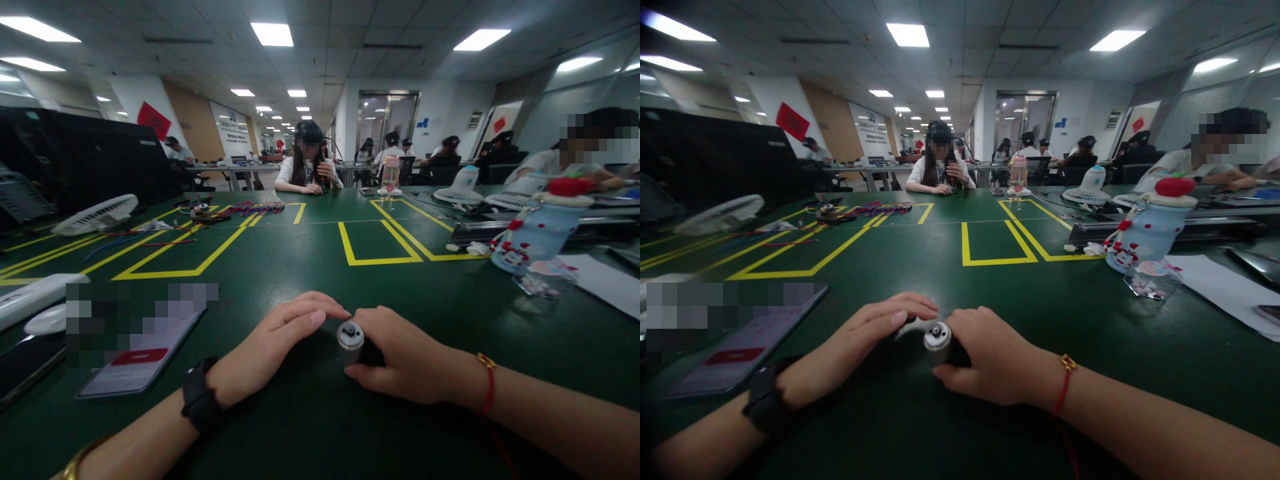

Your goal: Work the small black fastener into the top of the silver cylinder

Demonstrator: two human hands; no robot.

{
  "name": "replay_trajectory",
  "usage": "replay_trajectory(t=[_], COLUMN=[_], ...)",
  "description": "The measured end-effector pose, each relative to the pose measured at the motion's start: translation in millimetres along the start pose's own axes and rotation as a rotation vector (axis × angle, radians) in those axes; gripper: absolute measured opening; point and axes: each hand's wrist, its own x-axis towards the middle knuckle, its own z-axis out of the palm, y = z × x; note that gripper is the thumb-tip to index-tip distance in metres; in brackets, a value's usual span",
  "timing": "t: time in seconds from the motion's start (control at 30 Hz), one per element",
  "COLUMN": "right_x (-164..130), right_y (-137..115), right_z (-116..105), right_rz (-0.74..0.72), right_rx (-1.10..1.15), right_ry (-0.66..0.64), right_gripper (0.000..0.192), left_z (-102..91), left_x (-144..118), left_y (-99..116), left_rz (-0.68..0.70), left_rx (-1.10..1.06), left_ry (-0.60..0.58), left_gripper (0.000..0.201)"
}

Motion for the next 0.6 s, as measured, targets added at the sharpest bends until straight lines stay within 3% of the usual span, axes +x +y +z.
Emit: replay_trajectory(t=[0.37, 0.47, 0.6], right_x=[1, 1, 0], right_y=[1, 1, 1], right_z=[1, 1, 1], right_rz=[0.027, 0.02, 0.014], right_rx=[-0.009, 0.002, 0.002], right_ry=[-0.017, -0.01, -0.008], right_gripper=[0.026, 0.026, 0.024], left_z=[2.1, 1.3, -1.4], left_x=[-3, -2, 2], left_y=[2, -1, -16], left_rz=[-0.026, -0.04, -0.196], left_rx=[-0.001, 0.016, -0.006], left_ry=[-0.034, 0.02, 0.162], left_gripper=[0.036, 0.034, 0.028])
